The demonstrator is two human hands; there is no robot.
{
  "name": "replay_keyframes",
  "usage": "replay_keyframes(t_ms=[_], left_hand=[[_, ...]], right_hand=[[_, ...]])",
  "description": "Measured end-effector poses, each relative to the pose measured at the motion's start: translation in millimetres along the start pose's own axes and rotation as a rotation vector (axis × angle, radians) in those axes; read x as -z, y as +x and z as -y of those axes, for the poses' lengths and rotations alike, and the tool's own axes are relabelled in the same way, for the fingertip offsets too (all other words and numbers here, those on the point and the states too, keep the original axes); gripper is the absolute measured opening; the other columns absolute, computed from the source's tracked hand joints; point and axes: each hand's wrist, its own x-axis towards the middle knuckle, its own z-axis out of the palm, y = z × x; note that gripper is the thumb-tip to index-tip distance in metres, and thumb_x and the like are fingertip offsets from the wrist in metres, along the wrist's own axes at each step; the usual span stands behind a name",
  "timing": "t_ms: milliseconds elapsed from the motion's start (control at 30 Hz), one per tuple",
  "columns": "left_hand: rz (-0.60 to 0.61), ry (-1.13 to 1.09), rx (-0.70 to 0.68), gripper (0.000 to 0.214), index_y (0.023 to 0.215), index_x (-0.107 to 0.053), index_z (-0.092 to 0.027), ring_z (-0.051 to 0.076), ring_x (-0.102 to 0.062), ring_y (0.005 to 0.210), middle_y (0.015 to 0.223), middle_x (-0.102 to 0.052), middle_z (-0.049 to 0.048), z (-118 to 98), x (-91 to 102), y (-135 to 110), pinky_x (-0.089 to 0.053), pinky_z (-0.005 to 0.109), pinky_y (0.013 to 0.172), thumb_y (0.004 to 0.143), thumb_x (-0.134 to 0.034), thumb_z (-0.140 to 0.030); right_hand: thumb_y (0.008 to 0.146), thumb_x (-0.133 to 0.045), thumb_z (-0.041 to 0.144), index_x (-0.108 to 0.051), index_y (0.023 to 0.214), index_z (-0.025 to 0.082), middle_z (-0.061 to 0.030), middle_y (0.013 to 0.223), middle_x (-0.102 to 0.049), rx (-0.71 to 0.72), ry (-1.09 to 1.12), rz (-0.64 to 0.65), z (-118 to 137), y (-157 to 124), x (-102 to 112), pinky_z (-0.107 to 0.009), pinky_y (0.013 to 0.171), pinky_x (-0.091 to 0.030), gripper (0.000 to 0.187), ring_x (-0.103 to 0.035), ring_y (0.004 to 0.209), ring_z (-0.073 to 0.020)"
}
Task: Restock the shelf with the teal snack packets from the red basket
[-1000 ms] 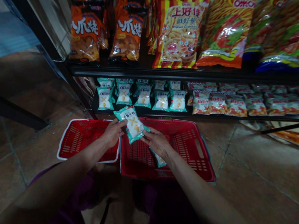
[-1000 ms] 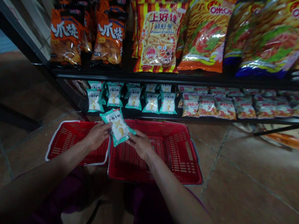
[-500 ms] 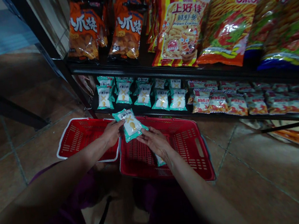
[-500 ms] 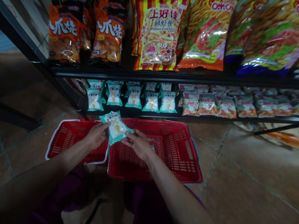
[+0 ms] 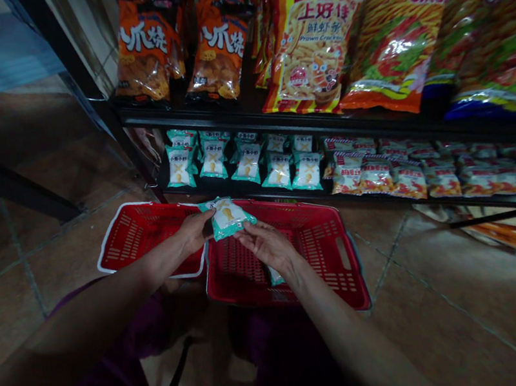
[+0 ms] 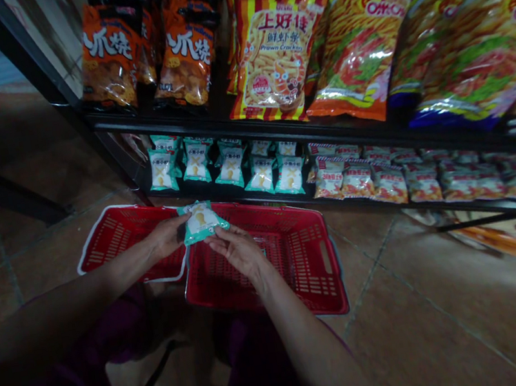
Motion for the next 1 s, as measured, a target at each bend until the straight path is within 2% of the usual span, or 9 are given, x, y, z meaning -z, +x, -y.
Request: replay_keyframes(t_ms=[133,267,400,533,733,833,1000], left_hand=[[-0.02,-0.002,-0.003,0.013,0.091,-0.067,-0.011,0.017,-0.066,0.071,0.088,-0.071,0.0093,2.5,3.4,4.8,-0.053,0.031,0.071,0.078,-0.067,-0.015],[0.019,0.003,-0.003,0.013,0.09,-0.067,-0.012,0.018,-0.066,0.072,0.089,-0.071,0.0101,2.4,3.1,3.8,-0.053,0.032,0.07,0.078,-0.067,-0.016],[0.067,-0.019,-0.02,0.013,0.092,-0.066,-0.01,0.02,-0.067,0.078,0.089,-0.072,0.0112,-2.1,-0.4,-2.2,-0.053,0.034,0.077,0.079,-0.064,-0.013],[0.112,0.0,-0.083,0.015,0.09,-0.065,-0.011,0.017,-0.067,0.077,0.085,-0.072,0.0081,-8.9,-4.9,-10.3,-0.052,0.032,0.083,0.08,-0.056,-0.004],[0.101,0.11,-0.06,0.009,0.082,-0.063,-0.012,0.014,-0.063,0.061,0.074,-0.069,0.0057,-13.7,-10.5,-20.1,-0.051,0.027,0.062,0.08,-0.055,-0.008],[0.141,0.128,-0.065,0.01,0.086,-0.062,-0.013,0.015,-0.063,0.063,0.081,-0.07,0.0068,-13.0,-11.1,-22.0,-0.051,0.028,0.061,0.077,-0.06,-0.01],[0.215,0.124,-0.093,0.021,0.092,-0.062,-0.015,0.017,-0.065,0.074,0.093,-0.07,0.0089,-10.3,-9.4,-22.1,-0.052,0.031,0.069,0.072,-0.067,-0.012]], right_hand=[[0.058,-0.084,0.018,-0.063,0.07,0.017,-0.0001,0.068,-0.072,0.012,-0.033,0.007,-1.2,-0.2,1.0,-0.02,0.061,-0.058,0.024,-0.071,0.066,-0.0144],[0.06,-0.083,0.019,-0.064,0.07,0.017,-0.0003,0.068,-0.072,0.037,-0.064,0.006,-1.4,-1.5,1.0,-0.021,0.063,-0.057,0.021,-0.071,0.067,-0.0151],[0.061,-0.082,0.019,-0.066,0.073,0.015,-0.0017,0.069,-0.073,0.035,-0.1,0.033,-0.1,-2.6,1.0,-0.023,0.065,-0.057,0.021,-0.071,0.066,-0.0149],[0.065,-0.078,0.015,-0.066,0.072,0.015,-0.0023,0.068,-0.073,-0.004,-0.114,0.006,0.8,-1.3,2.0,-0.024,0.067,-0.058,0.014,-0.07,0.064,-0.0141],[0.069,-0.071,0.01,-0.065,0.067,0.015,-0.0013,0.062,-0.071,-0.008,-0.078,-0.073,0.6,0.9,2.3,-0.023,0.065,-0.058,0.008,-0.068,0.06,-0.0122],[0.068,-0.073,0.01,-0.065,0.067,0.015,-0.0015,0.061,-0.071,-0.012,-0.1,-0.077,-0.1,1.9,3.1,-0.022,0.062,-0.058,0.009,-0.069,0.06,-0.0128],[0.066,-0.076,0.011,-0.064,0.068,0.016,-0.0022,0.064,-0.072,0.0,-0.116,-0.051,-2.0,3.7,5.3,-0.02,0.06,-0.058,0.013,-0.07,0.061,-0.0137]])
